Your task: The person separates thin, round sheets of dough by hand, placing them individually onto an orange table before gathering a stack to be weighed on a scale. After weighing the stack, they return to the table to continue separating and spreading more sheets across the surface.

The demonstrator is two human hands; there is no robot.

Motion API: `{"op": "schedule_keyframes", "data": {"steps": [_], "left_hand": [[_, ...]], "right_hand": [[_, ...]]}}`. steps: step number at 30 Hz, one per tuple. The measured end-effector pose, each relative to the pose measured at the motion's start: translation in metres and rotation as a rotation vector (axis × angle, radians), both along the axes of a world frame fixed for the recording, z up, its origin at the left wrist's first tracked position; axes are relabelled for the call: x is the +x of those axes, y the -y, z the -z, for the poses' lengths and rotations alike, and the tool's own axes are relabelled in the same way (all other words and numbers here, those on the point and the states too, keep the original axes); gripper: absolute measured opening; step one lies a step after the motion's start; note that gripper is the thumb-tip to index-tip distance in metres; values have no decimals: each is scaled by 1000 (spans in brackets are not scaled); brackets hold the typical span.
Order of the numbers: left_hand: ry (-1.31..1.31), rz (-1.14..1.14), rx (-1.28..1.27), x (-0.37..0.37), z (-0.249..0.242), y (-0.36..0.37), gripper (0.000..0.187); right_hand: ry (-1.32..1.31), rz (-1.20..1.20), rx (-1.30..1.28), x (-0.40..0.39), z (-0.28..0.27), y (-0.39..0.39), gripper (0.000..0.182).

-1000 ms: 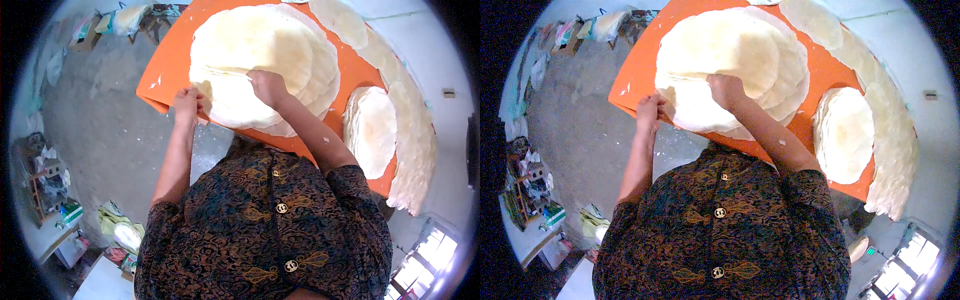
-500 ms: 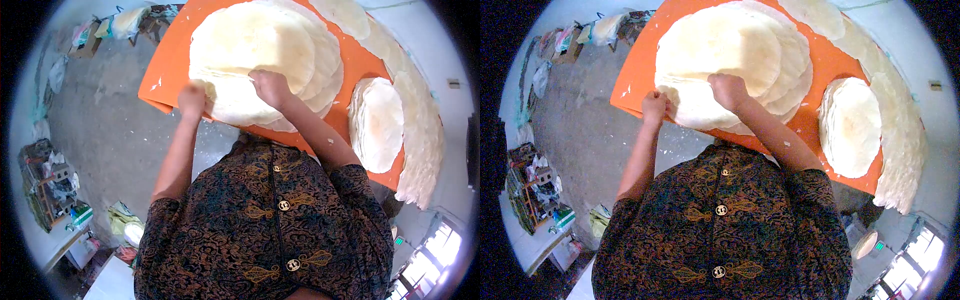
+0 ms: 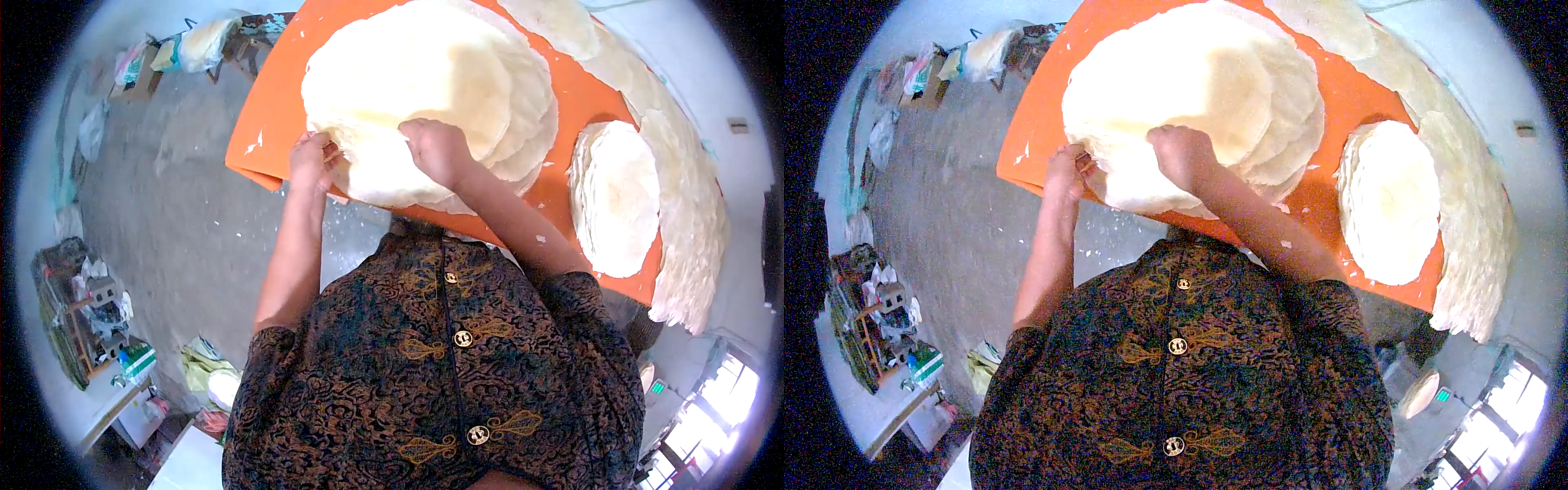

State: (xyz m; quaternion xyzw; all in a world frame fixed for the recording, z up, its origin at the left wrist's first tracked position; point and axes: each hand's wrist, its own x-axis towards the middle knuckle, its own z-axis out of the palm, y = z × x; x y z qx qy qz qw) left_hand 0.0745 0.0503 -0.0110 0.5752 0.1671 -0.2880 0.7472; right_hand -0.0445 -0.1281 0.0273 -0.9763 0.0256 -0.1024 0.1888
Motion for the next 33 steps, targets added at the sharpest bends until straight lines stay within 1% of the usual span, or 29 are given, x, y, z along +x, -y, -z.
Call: {"op": "schedule_keyframes", "data": {"steps": [2,5,8,11,14,16,19,22,25,26,28,29,30,31,33], "left_hand": [[-178,-7,-199,3,2,-3,12],[-256,-3,-322,-1,1,2,31],[-258,12,-337,-18,-29,9,46],[-225,29,-376,-20,-29,11,52],[-206,54,-432,-15,-21,14,50],[-227,45,-384,-11,-13,15,47],[-282,-2,-305,-9,-8,18,42],[-323,-43,-262,-6,-8,24,41],[-311,-36,-308,-4,-12,27,44],[-300,-28,-333,-5,-15,27,46],[-296,-91,-333,-8,-35,26,48],[-294,-123,-332,-10,-42,25,49],[-272,-77,-366,-11,-42,22,49],[-251,-31,-400,-9,-41,16,49],[-227,35,-439,-13,-39,11,48]], "right_hand": [[4,-3,19,-3,2,-6,11],[24,0,14,-4,9,-12,10],[37,-13,-21,-5,10,-16,10],[18,-30,-74,-8,9,-20,13],[-11,-52,-89,-16,7,-21,20],[-30,-56,-81,-21,5,-22,26],[140,-55,-35,-28,-6,-26,33],[199,14,-202,-34,-8,-30,38],[-28,27,-31,-29,8,-19,31],[-134,71,29,-23,11,-10,31],[-346,162,156,-2,-2,14,34],[-281,178,146,12,-22,32,29],[-322,124,168,29,-44,56,27],[-71,127,68,43,-54,79,26],[-58,-83,-571,60,-118,117,18]]}}
